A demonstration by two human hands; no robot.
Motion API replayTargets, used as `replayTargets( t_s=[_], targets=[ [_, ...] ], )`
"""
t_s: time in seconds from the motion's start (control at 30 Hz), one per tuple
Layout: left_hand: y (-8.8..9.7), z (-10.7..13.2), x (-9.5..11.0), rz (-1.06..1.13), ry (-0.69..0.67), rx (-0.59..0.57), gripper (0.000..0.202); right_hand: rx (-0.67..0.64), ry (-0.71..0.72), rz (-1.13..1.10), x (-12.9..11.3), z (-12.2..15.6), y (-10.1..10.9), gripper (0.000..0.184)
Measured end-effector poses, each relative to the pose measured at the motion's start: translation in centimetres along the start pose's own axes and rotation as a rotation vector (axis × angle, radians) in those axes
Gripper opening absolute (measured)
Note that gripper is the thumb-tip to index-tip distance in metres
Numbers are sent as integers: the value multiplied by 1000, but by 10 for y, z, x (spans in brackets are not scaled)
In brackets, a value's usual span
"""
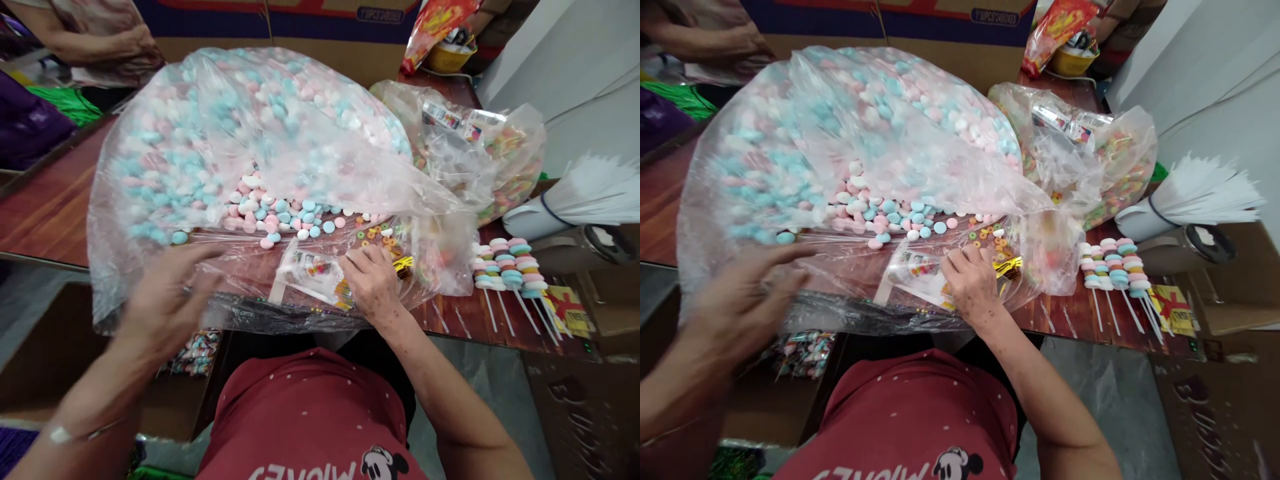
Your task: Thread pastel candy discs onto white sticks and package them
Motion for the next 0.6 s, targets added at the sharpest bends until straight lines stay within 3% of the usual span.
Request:
replayTargets(
  t_s=[0.07, 0.17, 0.23, 0.3, 0.43, 0.5, 0.6],
  targets=[
    [-35, -20, 30, -318, -165, 23, 41, 89, 98, -9, -13, 4, 11, 19],
    [-98, -42, 58, -373, -270, -299, 30, 156, 178, -24, -23, 12, 23, 20],
    [-124, -48, 62, -300, -212, -486, 19, 180, 173, -65, -22, 17, 27, 21],
    [-135, -51, 59, -191, -129, -567, 18, 212, 91, -161, -13, 22, 30, 20],
    [-141, -51, 52, -19, -43, -571, 21, 215, -271, -529, 20, 29, 25, 45],
    [-144, -48, 51, 28, -31, -574, 19, 141, -407, -722, 27, 31, 16, 32],
    [-145, -45, 52, 85, -46, -562, 21, 110, -490, -875, 28, 32, 10, 8]
  ],
)
Point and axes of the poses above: each hand's wrist, its own z-axis away from the middle knuckle, its own y-axis out of the back of the hand, x = y × z, the point moved 7 cm from there along -z, towards the middle knuckle, and after that the axes turned 15 degrees about -z, right-handed, at the moved point
